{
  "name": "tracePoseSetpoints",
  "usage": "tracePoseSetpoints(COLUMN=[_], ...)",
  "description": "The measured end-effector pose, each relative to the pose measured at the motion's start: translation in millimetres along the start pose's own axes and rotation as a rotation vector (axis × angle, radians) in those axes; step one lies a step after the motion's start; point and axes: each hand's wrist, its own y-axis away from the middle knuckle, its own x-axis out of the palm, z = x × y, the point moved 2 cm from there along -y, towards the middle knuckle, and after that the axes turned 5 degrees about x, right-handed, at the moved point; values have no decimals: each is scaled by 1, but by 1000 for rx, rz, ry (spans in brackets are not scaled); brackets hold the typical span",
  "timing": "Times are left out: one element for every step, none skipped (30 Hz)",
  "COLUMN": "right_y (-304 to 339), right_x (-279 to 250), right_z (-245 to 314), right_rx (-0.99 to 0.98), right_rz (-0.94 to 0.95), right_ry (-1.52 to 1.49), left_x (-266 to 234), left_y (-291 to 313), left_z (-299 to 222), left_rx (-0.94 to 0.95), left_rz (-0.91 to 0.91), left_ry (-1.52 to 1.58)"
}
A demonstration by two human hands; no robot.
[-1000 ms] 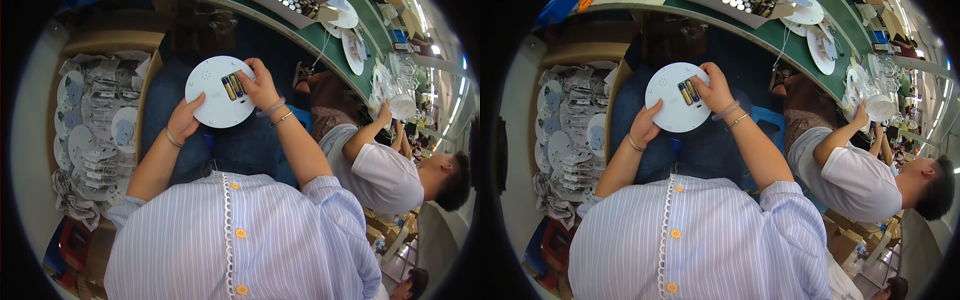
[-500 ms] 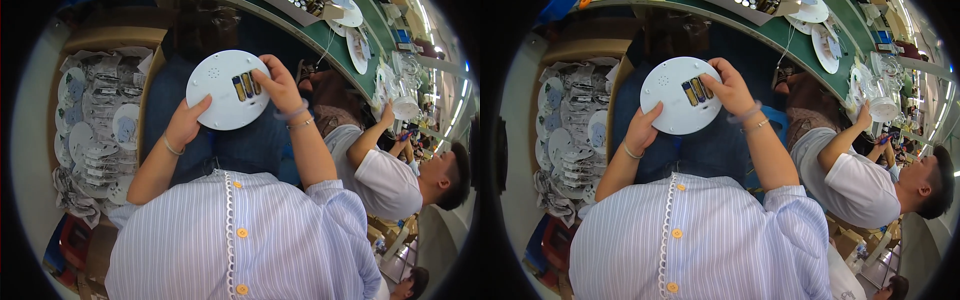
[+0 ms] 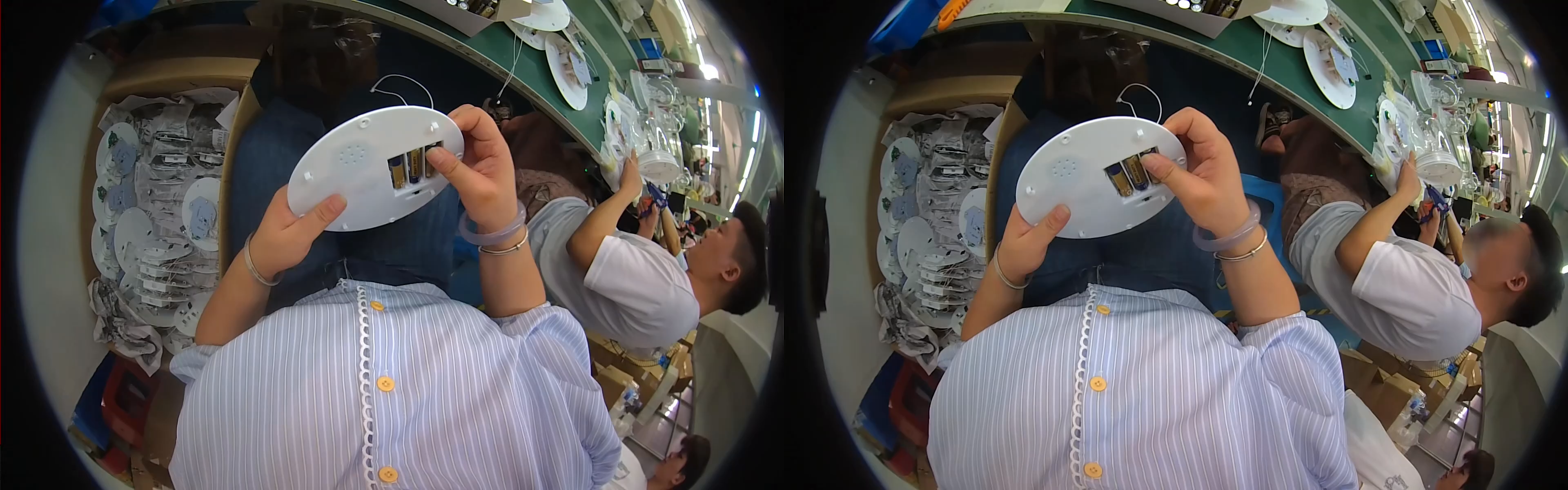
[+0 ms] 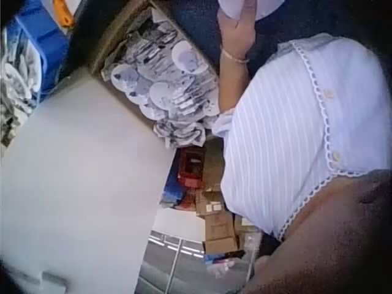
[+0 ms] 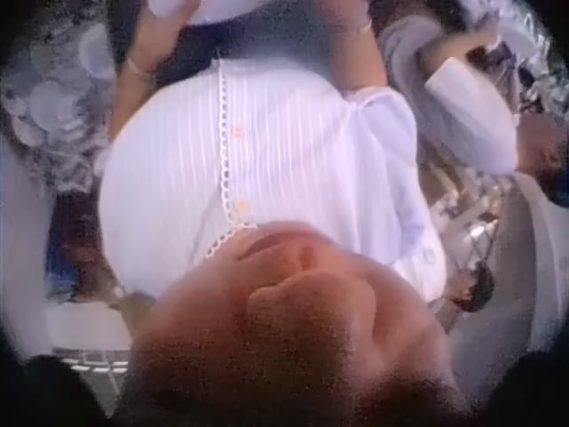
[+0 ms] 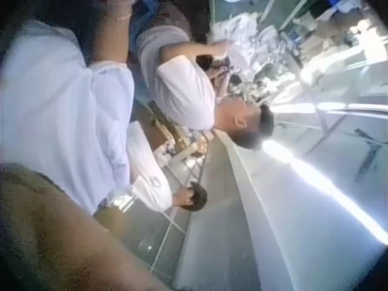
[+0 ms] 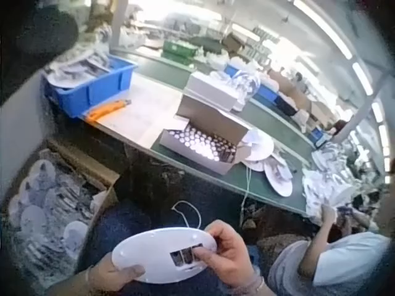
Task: Inserting batteries into LED light base plates and organizing them on a factory assembly line.
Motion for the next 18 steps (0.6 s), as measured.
tracePoseSetpoints(right_y=[2, 4, 5, 8, 10, 12, 12, 12, 12, 9, 10, 14, 12, 19, 25, 30, 37, 38], right_x=[-1, -2, -1, -3, -4, -4, -5, -4, -3, -15, -24, -28, -24, -11, -4, 1, 15, 18], right_z=[1, 3, 3, 4, 6, 8, 11, 14, 15, 13, 15, 18, 12, 8, 9, 0, -2, -5], right_rx=[-4, -26, -47, -50, -88, -127, -137, -50, 36, -154, -276, -290, -301, -94, -72, 6, 5, 58], right_rz=[-3, 7, 17, 13, 5, -4, -8, -3, 2, 41, 48, 47, 163, 256, 324, 383, 384, 557], right_ry=[-5, -2, 1, 1, 14, 28, 32, -23, -77, 25, 52, 26, -162, -387, -269, -294, -296, -487], left_x=[2, 3, 4, 8, 11, 10, 9, 8, 6, 5, 9, 13, 17, 15, 14, 14, 9, 5], left_y=[2, 3, 5, 6, 6, 6, 4, 3, 4, 2, 2, 3, 2, 6, 10, 12, 17, 19], left_z=[-3, -6, -7, -9, -10, -8, -6, -2, 1, 2, 3, 3, -2, -4, -5, -7, -6, -9], left_rx=[44, 87, 85, 143, 201, 132, 139, 73, 8, -90, -97, -108, -162, -161, -163, -154, -140, -117], left_rz=[21, 43, 47, 37, 27, 55, 64, 25, -13, -14, 6, 27, 76, 84, 94, 76, 42, 90], left_ry=[-31, -61, -67, -81, -94, -35, -38, 41, 120, 258, 353, 447, 518, 610, 702, 761, 815, 878])
